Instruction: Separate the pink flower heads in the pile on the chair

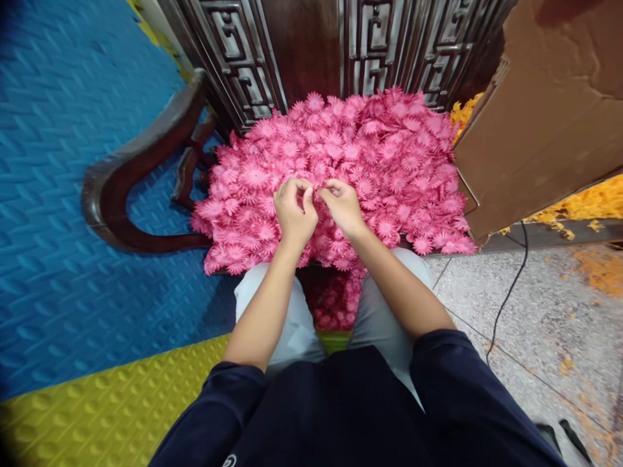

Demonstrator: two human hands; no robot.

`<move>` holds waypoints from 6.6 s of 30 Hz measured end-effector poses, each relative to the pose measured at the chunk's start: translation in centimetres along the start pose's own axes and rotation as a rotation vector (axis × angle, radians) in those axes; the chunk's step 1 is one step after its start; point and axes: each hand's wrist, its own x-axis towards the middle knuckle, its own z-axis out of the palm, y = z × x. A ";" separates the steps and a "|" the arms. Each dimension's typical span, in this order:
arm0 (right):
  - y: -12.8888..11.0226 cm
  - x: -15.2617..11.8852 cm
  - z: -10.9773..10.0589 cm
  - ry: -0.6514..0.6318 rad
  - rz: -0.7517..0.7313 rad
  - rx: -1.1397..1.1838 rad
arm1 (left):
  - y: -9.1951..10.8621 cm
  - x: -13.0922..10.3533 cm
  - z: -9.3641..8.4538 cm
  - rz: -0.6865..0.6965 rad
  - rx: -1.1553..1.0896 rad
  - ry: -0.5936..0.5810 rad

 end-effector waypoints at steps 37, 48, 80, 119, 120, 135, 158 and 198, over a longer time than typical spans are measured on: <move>0.5 -0.3 -1.1 0.108 -0.560 -0.829 | -0.3 0.9 -1.1 -0.052 0.147 -0.119; 0.5 0.2 -0.4 0.104 -0.312 -0.301 | 0.6 0.5 0.6 -0.288 -0.309 0.045; 0.1 1.0 -2.3 -0.030 0.091 -0.095 | -1.0 1.3 -1.9 -0.252 0.041 0.266; -0.4 0.3 -1.9 -0.312 0.242 0.197 | -0.9 1.2 -1.5 -0.192 -0.080 0.033; -0.3 0.3 -1.9 -0.312 0.239 0.196 | -0.9 1.2 -1.5 -0.191 -0.090 0.028; 0.0 0.4 -2.1 -0.320 0.185 0.167 | -1.0 1.1 -1.2 -0.102 -0.053 -0.075; -0.3 0.8 -2.0 -0.103 0.111 0.156 | -0.5 1.0 -1.0 -0.125 -0.230 -0.074; -0.1 0.7 -1.9 -0.114 0.265 0.202 | -0.3 0.5 -0.4 0.026 -0.071 -0.090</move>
